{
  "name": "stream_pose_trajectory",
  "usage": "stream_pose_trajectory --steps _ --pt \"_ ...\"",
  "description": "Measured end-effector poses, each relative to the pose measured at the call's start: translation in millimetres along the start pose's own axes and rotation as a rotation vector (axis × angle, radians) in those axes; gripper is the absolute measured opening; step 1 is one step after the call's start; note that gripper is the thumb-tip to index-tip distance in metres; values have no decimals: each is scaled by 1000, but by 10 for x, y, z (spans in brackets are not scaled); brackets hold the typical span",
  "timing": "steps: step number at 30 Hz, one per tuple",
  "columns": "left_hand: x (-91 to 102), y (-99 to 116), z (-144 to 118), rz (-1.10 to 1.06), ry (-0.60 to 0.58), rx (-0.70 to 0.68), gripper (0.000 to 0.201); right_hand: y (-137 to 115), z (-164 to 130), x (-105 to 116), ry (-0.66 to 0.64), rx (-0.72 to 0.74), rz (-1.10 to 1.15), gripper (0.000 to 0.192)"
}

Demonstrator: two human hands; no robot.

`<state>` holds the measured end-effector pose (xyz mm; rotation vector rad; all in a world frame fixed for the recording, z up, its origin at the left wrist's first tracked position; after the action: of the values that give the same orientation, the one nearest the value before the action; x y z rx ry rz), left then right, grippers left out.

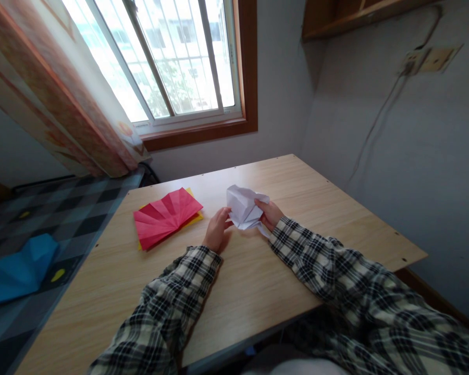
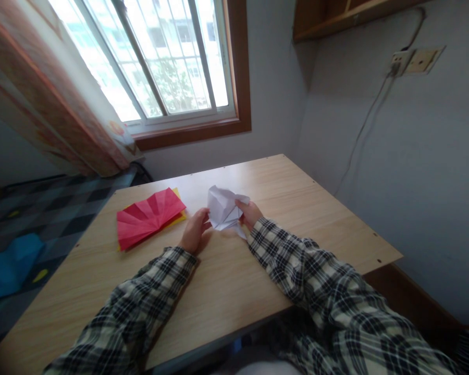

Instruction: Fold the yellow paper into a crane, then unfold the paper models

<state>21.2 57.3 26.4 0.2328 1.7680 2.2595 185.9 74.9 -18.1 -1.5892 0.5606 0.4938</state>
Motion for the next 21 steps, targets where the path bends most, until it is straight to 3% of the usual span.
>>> stream_pose_trajectory --steps 5,8,12,16,18,21 --pt "-22 61 11 348 -56 -81 33 69 2 63 52 -21 -126 36" --pt "-4 50 27 425 -50 -102 24 106 3 77 41 -64 -144 35" --pt "126 77 70 284 66 -159 23 71 17 108 75 -57 -101 35" --pt "315 -51 109 -26 222 -44 26 13 33 117 97 -37 13 38" --pt "412 -122 110 -139 320 6 23 -17 29 139 121 -16 -9 39" --pt "551 -160 91 -130 454 -2 19 -45 11 182 153 12 -123 44"
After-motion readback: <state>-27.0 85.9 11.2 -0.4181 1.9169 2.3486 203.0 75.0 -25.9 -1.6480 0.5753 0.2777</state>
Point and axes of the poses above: each hand's wrist, its own z-axis towards the middle knuckle, its own x-axis out of the back of the hand, y = z × x, the point moved 9 cm from there along z, towards the middle knuckle, and after that the axes turned 6 degrees about -x, right-handed, at the moved point
